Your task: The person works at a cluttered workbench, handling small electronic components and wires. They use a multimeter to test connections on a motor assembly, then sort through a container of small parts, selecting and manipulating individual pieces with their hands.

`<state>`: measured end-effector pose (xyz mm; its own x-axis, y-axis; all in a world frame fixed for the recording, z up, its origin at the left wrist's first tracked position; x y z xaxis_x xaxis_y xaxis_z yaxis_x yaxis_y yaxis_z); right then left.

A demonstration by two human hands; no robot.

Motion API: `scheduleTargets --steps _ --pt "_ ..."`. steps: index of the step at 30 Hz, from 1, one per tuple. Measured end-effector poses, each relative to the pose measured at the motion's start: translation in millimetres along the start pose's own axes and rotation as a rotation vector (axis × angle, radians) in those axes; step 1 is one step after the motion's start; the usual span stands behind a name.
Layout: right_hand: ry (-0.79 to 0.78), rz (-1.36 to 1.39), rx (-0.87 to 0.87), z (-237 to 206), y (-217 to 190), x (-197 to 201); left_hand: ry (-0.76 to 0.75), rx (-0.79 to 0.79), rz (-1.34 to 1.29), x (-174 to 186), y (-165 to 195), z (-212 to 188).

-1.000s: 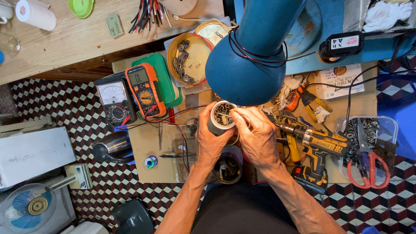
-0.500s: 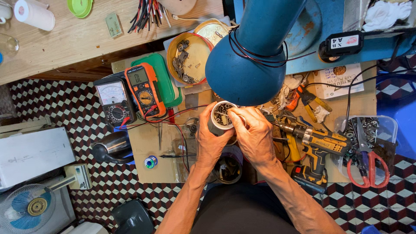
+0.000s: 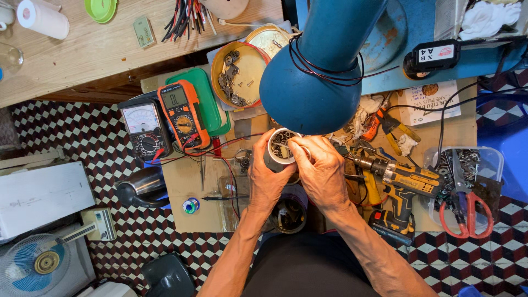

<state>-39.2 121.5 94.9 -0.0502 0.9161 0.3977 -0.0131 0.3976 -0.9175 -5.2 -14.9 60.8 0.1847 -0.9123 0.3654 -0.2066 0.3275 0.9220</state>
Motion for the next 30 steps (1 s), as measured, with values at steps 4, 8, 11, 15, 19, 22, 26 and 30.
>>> scheduleTargets --steps 4,8,11,15,19,22,26,30 --pt "0.01 -0.007 0.031 -1 0 -2 0.005 -0.018 0.023 0 0 -1" --pt "0.0 -0.011 0.041 -1 1 -5 -0.003 -0.017 0.008 -1 -1 0" --pt "0.003 -0.015 0.016 -2 3 -6 -0.02 -0.017 0.007 -3 -1 0" --pt "-0.009 0.035 -0.022 -5 7 -6 -0.019 -0.006 0.008 -3 -1 -1" --pt "0.0 0.129 -0.148 -8 16 -7 -0.004 -0.047 0.049 0 -1 1" --pt "0.011 0.304 -0.22 -14 26 -5 0.005 -0.047 0.068 1 -5 3" --pt "0.04 0.408 -0.38 -21 48 -5 0.037 -0.039 0.025 1 -13 6" --pt "0.037 0.64 -0.551 -23 68 -12 0.04 -0.064 0.074 3 -19 8"
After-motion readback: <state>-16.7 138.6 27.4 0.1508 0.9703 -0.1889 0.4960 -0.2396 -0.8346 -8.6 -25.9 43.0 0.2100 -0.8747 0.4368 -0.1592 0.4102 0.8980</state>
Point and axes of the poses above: each hand's wrist, its own z-axis towards the middle knuckle, its own x-axis out of the back of the hand, y = z × x, the point moved 3 cm from there along z, towards the middle knuckle, and after that the axes turned 3 degrees about -z, right-handed, at the moved point
